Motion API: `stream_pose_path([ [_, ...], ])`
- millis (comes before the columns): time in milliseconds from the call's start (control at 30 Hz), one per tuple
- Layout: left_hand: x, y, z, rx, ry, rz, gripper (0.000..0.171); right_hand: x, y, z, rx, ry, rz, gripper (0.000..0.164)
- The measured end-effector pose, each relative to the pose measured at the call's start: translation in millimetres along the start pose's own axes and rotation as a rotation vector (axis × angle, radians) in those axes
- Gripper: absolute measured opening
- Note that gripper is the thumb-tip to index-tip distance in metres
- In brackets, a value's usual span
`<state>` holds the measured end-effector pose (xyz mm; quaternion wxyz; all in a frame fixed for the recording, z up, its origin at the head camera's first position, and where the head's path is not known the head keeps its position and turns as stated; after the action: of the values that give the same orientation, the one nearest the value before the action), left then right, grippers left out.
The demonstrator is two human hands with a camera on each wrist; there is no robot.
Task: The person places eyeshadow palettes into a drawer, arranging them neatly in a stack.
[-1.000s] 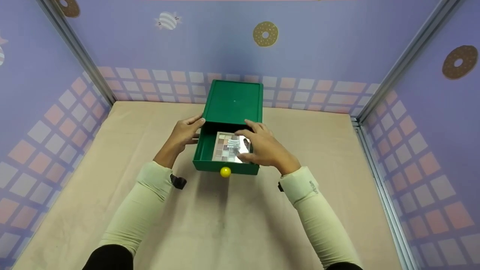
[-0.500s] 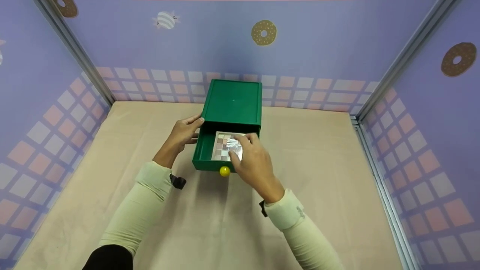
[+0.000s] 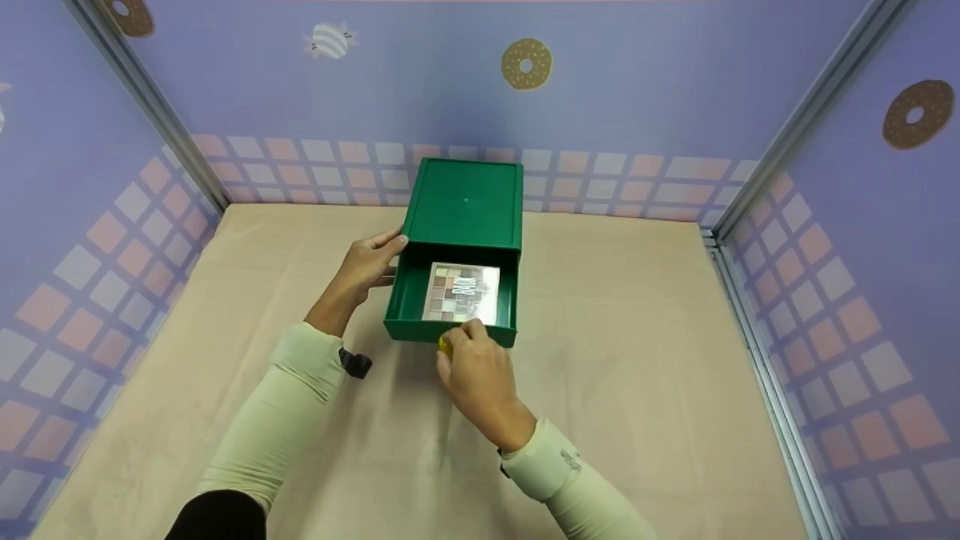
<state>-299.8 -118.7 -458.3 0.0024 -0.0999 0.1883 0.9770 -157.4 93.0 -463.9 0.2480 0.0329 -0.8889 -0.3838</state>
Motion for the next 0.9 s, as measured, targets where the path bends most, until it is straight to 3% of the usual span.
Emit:
stream_pose_path([
  [533,-0.4,1.3,2.7,0.019,0.002,0.01,0.055,-1,-14,5,0.008,0.053,0.101,0.017],
  [900,0.0,0.7,0.0,0.049,-0.001,0.009,0.053,22,-16,14,0.024,0.033,0.132,0.01],
])
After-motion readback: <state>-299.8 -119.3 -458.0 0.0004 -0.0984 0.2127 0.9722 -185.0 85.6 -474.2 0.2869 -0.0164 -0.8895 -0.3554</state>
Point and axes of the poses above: each hand's wrist, its own x-axis towards the middle knuckle, its own y-axis out of the back of the hand, z = x × y, the point moved 1 cm from there along x, towards the middle knuckle, and after that the axes turned 12 degrees about x, right-handed, at the moved point
